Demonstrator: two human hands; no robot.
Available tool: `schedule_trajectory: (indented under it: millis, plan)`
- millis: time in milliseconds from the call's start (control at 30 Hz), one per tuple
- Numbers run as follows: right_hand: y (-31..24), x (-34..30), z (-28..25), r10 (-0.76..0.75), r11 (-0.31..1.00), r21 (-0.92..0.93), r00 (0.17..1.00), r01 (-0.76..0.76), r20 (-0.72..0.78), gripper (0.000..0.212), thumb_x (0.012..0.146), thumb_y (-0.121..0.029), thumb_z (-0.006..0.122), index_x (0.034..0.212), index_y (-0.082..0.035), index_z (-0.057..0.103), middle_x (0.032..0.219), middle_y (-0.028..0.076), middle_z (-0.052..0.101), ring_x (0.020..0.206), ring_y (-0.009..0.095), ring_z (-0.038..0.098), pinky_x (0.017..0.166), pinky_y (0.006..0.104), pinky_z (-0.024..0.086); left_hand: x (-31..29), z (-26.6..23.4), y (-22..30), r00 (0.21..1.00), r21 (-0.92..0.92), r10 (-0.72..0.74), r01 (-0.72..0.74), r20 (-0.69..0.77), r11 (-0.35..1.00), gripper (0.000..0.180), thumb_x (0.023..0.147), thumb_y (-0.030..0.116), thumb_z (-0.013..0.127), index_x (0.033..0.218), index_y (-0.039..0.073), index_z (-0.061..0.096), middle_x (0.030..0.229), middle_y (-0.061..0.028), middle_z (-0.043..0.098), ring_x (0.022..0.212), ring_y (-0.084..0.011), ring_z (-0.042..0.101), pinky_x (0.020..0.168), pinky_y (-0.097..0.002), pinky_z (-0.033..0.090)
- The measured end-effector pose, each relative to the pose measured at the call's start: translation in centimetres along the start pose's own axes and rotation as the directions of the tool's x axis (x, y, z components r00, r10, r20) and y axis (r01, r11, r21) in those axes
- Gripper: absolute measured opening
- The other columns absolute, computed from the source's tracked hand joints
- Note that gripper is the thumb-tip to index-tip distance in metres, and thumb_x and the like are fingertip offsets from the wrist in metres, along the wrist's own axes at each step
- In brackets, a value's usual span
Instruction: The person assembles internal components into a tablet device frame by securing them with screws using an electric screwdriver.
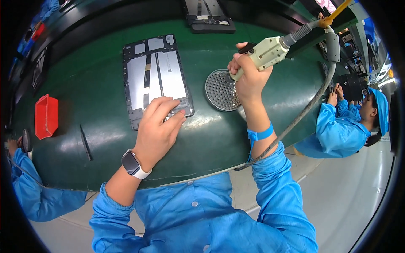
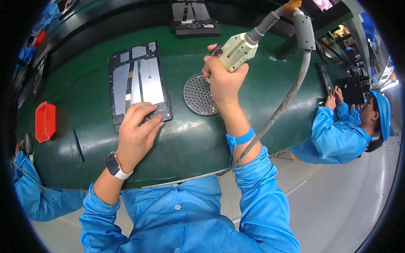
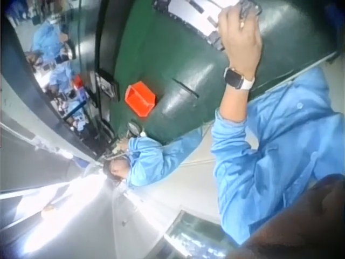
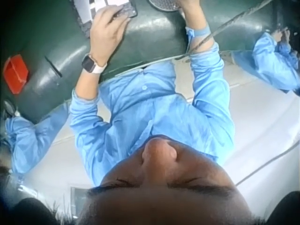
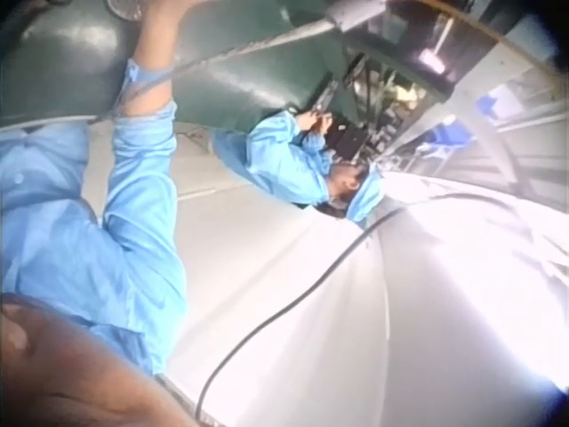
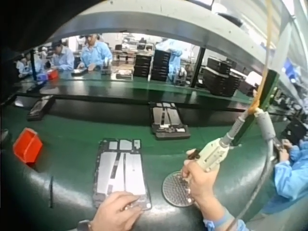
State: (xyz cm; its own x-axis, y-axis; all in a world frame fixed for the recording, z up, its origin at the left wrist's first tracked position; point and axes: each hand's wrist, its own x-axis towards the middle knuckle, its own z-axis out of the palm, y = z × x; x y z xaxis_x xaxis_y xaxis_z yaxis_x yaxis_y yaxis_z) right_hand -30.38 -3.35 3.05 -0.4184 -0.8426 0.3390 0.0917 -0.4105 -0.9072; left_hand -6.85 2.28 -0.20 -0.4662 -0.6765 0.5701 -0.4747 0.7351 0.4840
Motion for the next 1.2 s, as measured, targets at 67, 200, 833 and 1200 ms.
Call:
schedule_trajectory:
  millis: [67, 200, 833, 1200]
  plan:
    - [0.1, 0.1, 0.0, 0.002, 1.000, -0.012, 1.000, -0.002, -0.005, 0.018, 0.079, 0.000, 0.061, 0.096, 0.006, 0.060, 0.059, 0.006, 0.052, 0.047, 0.014, 0.049, 0.051, 0.0312, 0.045, 0.0, -0.1, 0.1, 1.000, -0.004, -0.004, 0.004, 0.006, 1.000, 0.023, 0.069, -0.001, 0.079, 0.091, 0.000, 0.071, 0.104, -0.0131, 0.065, 0.100, -0.0326, 0.062, 0.082, -0.0404, 0.053]
    - [0.6, 0.2, -0.2, -0.018, 0.999, 0.039, 1.000, 0.018, -0.013, 0.015, 0.077, 0.004, 0.061, 0.091, 0.007, 0.061, 0.063, 0.006, 0.057, 0.049, 0.012, 0.054, 0.049, 0.0257, 0.044, 0.0, -0.2, 0.1, 1.000, -0.019, -0.011, 0.011, 0.012, 1.000, 0.022, 0.070, -0.001, 0.078, 0.091, -0.001, 0.071, 0.105, -0.0133, 0.065, 0.101, -0.0329, 0.062, 0.082, -0.0404, 0.053]
    - [1.3, -0.3, -0.4, -0.003, 0.998, -0.059, 1.000, 0.002, -0.016, 0.019, 0.080, 0.003, 0.065, 0.098, 0.001, 0.060, 0.071, 0.005, 0.061, 0.052, 0.010, 0.054, 0.048, 0.0260, 0.045, 0.0, -0.3, 0.3, 0.999, -0.028, -0.024, 0.025, 0.038, 0.999, 0.023, 0.071, -0.001, 0.077, 0.093, -0.001, 0.070, 0.106, -0.0151, 0.065, 0.102, -0.0356, 0.061, 0.087, -0.0430, 0.051]
    - [-0.3, -1.2, -0.4, -0.167, 0.981, -0.105, 0.985, 0.161, -0.054, 0.018, 0.076, -0.003, 0.067, 0.094, 0.000, 0.066, 0.076, 0.005, 0.066, 0.069, 0.013, 0.063, 0.065, 0.0301, 0.051, -0.4, -1.2, 1.3, 0.991, 0.120, -0.074, 0.060, 0.112, 0.991, 0.024, 0.077, 0.000, 0.073, 0.099, -0.004, 0.068, 0.116, -0.0166, 0.062, 0.110, -0.0364, 0.058, 0.094, -0.0441, 0.046]
